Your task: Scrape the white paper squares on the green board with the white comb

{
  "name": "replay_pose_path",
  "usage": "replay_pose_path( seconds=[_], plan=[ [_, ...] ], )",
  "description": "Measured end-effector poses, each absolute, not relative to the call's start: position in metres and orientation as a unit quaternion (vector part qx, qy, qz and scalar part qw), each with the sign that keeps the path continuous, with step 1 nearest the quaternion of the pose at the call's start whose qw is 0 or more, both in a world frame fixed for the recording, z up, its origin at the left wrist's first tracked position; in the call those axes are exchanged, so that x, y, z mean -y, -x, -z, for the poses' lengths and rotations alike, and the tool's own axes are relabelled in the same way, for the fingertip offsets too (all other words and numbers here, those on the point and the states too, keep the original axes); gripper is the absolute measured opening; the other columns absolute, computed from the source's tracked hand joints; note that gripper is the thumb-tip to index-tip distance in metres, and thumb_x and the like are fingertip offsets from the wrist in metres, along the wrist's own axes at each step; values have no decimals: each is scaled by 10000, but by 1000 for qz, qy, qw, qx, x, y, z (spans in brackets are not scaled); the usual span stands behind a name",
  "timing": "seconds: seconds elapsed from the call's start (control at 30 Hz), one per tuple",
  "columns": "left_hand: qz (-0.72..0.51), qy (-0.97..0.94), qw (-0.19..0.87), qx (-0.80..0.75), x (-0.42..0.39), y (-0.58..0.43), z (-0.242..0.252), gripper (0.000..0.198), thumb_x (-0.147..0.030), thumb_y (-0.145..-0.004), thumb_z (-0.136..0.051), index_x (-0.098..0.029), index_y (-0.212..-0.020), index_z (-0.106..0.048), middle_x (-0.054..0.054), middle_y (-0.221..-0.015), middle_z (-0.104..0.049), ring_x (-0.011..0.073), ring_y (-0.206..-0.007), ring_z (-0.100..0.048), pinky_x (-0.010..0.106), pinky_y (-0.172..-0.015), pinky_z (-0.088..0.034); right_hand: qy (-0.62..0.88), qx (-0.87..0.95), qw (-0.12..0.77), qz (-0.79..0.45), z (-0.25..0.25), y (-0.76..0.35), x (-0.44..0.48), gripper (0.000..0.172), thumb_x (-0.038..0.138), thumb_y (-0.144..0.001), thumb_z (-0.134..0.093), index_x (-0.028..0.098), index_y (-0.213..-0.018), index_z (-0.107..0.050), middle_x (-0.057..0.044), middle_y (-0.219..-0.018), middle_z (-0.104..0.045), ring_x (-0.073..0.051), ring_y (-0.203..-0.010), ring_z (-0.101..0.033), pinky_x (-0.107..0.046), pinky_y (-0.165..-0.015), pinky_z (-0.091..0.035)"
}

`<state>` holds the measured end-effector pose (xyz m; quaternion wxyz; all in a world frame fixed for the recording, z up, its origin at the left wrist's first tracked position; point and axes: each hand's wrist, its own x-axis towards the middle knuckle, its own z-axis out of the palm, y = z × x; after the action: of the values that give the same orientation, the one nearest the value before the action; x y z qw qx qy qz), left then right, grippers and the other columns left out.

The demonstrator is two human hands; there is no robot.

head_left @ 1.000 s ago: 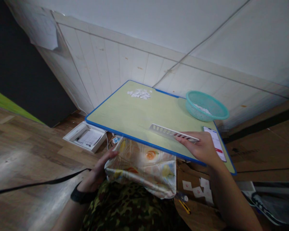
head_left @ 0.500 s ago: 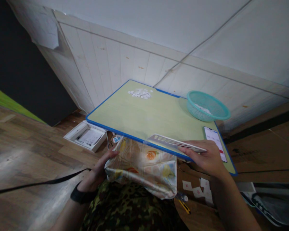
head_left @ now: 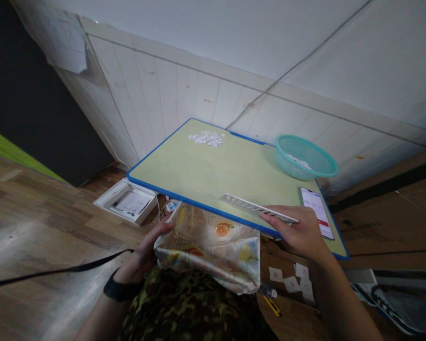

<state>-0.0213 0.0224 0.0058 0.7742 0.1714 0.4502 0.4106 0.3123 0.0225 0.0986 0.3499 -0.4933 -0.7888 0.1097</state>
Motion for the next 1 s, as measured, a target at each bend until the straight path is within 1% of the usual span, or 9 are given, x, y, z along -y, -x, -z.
replay_pose_path(
  seconds=[0.13,0.27,0.4,0.5,0.63,0.73,0.8,0.87,1.0],
  plan=[
    [-396,-172,784,-447,-21,23,-4,467,-327,-797,-669,-99,-1205,-680,137,-919,-807,353,-804,-752,462,-755,-587,479,801,333,-135,-102,-314,-18,139,230,-836,-674,239,-940,-766,-6,-900,-772,-177,-733,-739,-245,-640,-590],
    [-401,-183,771,-460,-20,23,-6,492,-321,-803,-675,-100,-1243,-657,134,-920,-809,336,-811,-754,419,-739,-593,536,761,351,-102,-101,-324,-28,136,297,-832,-678,231,-902,-774,-20,-877,-772,-209,-733,-739,-288,-661,-599],
    [-407,-193,769,-452,-21,21,-9,535,-310,-817,-663,-127,-1316,-608,117,-948,-810,325,-830,-754,398,-730,-592,592,709,382,-37,-85,-334,-54,230,370,-840,-651,210,-953,-771,-45,-933,-767,-256,-808,-739,-344,-704,-597],
    [-422,-195,765,-445,-22,19,-11,533,-290,-832,-646,-150,-1343,-588,96,-994,-807,303,-874,-749,360,-735,-587,591,709,382,-47,-74,-336,-64,243,382,-846,-640,214,-964,-769,-42,-962,-763,-257,-847,-736,-340,-725,-590],
    [-419,-192,757,-463,-22,21,-10,506,-263,-824,-661,-157,-1316,-612,70,-929,-817,271,-850,-753,320,-740,-581,583,718,371,-83,-71,-337,-62,239,383,-840,-649,216,-961,-771,-38,-961,-764,-245,-841,-736,-318,-722,-582],
    [-421,-193,748,-475,-21,22,-8,474,-248,-813,-677,-166,-1279,-640,46,-882,-819,247,-829,-755,293,-742,-577,603,693,392,-52,-72,-340,-72,276,399,-846,-641,206,-1004,-761,-48,-980,-762,-249,-871,-731,-328,-769,-572],
    [-417,-189,751,-476,-21,22,-8,458,-250,-815,-673,-171,-1266,-648,41,-885,-819,249,-839,-754,297,-742,-580,620,683,386,-25,-71,-342,-85,307,408,-866,-612,209,-1057,-746,-53,-1016,-755,-257,-892,-727,-345,-789,-563],
    [-409,-184,755,-479,-21,22,-9,446,-250,-813,-671,-178,-1253,-656,37,-883,-819,258,-856,-753,305,-740,-583,623,695,359,-18,-69,-343,-97,317,404,-886,-582,216,-1091,-735,-54,-1036,-750,-262,-892,-726,-352,-773,-561],
    [-427,-166,738,-495,-22,18,-16,431,-204,-773,-688,-186,-1204,-689,30,-852,-819,273,-870,-752,307,-736,-586,599,725,337,-46,-69,-341,-99,293,385,-899,-564,230,-1077,-739,-45,-1048,-744,-258,-905,-725,-346,-759,-568]
  ],
)
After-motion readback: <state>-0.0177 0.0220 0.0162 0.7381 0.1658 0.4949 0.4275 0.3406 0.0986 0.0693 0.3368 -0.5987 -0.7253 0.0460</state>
